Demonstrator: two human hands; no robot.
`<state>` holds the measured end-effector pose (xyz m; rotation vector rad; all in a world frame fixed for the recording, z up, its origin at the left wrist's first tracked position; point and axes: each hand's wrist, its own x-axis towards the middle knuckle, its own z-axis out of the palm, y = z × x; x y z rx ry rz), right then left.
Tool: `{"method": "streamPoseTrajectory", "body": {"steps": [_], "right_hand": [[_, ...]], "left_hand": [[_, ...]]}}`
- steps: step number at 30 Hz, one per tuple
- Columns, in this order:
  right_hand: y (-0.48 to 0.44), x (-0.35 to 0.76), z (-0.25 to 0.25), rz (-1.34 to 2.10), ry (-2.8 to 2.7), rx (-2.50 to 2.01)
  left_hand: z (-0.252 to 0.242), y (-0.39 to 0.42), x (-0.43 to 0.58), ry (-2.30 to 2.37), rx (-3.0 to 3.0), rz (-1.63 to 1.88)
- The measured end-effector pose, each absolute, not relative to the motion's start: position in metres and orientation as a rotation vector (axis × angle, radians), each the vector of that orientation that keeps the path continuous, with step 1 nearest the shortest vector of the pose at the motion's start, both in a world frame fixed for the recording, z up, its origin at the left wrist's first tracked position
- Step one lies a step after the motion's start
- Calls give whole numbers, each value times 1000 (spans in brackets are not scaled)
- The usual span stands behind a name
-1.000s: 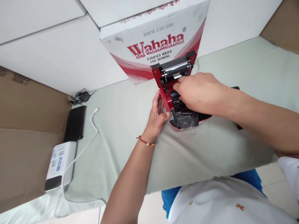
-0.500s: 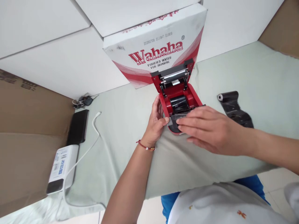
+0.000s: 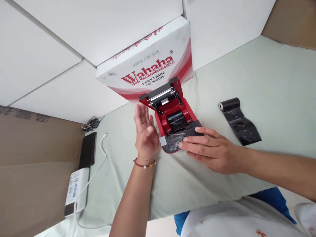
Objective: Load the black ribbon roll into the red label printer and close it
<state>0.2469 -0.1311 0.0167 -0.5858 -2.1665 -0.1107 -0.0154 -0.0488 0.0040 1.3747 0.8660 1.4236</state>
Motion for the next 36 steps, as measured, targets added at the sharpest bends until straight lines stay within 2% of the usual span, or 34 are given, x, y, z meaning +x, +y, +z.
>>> {"method": "streamPoseTrajectory", "body": {"steps": [6, 13, 20, 28, 36], "right_hand": [[-134, 249, 16, -64, -2131, -600], [-135, 247, 21, 7, -2092, -656], [-136, 244, 15, 78, -2073, -696], [-135, 243, 18, 80, -2046, -698], [-135, 244, 15, 86, -2059, -697]], "left_hand": [[24, -40, -4, 933, 1297, 1537], [11, -68, 0, 999, 1532, 1675], [0, -64, -4, 934, 1725, 1757], [-2, -65, -17, 902, 1954, 1555], [-15, -73, -9, 867, 1603, 1358]]}}
